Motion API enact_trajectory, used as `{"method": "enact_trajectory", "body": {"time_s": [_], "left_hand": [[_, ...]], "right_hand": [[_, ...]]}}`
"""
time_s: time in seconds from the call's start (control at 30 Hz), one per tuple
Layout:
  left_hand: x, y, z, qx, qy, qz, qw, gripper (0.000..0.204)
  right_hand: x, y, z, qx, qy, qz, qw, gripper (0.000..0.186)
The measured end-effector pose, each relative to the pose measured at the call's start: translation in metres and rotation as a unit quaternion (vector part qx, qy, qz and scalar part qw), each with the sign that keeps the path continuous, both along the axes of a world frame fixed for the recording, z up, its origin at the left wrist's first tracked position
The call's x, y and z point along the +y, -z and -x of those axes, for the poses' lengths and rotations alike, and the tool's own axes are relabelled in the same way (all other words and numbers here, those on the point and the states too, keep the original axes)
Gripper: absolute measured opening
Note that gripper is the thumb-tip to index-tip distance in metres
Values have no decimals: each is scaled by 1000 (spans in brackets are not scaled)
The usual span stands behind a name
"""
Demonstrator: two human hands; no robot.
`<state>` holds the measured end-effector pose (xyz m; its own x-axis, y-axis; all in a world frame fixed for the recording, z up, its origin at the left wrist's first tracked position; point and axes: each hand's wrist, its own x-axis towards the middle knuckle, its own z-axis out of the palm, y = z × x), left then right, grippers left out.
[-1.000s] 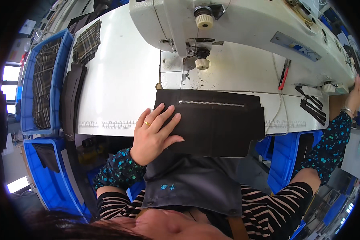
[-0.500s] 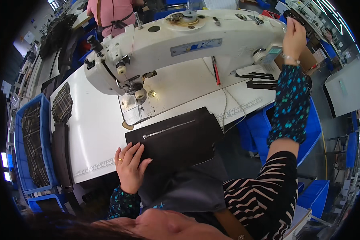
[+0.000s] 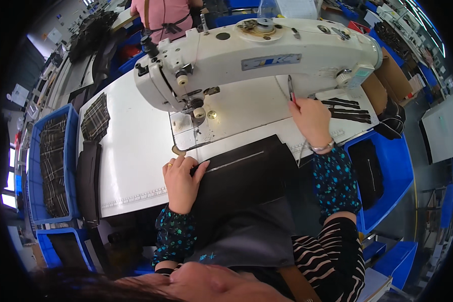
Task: The person operates an industrial sewing machine to attach a zipper to a piece of dark fabric. They align the zipper with the fabric edge, guide the material under the presser foot, and sew along the zipper teeth. The person handles the fabric and zipper with both hands, adjusting the position as needed to ensure a straight stitch.
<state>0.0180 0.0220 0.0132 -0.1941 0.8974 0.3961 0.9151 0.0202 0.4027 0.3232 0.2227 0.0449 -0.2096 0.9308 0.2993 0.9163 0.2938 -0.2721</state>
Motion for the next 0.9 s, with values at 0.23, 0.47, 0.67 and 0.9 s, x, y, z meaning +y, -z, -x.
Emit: {"method": "enact_trajectory", "body": {"time_s": [0.23, 0.47, 0.67, 0.9], "left_hand": [[-14, 4, -1, -37, 21, -42, 998, 24], [-11, 6, -1, -38, 25, -55, 997, 23], [-12, 5, -2, -40, 22, -61, 997, 23], [-12, 7, -2, -44, 27, -72, 996, 23]], "right_hand": [[-45, -2, 26, 190, -271, 146, 932, 22], [-67, 9, 122, -54, -408, -13, 912, 21], [-68, 22, 148, -81, -468, -55, 878, 24], [-68, 13, 135, -66, -466, -50, 881, 25]]}}
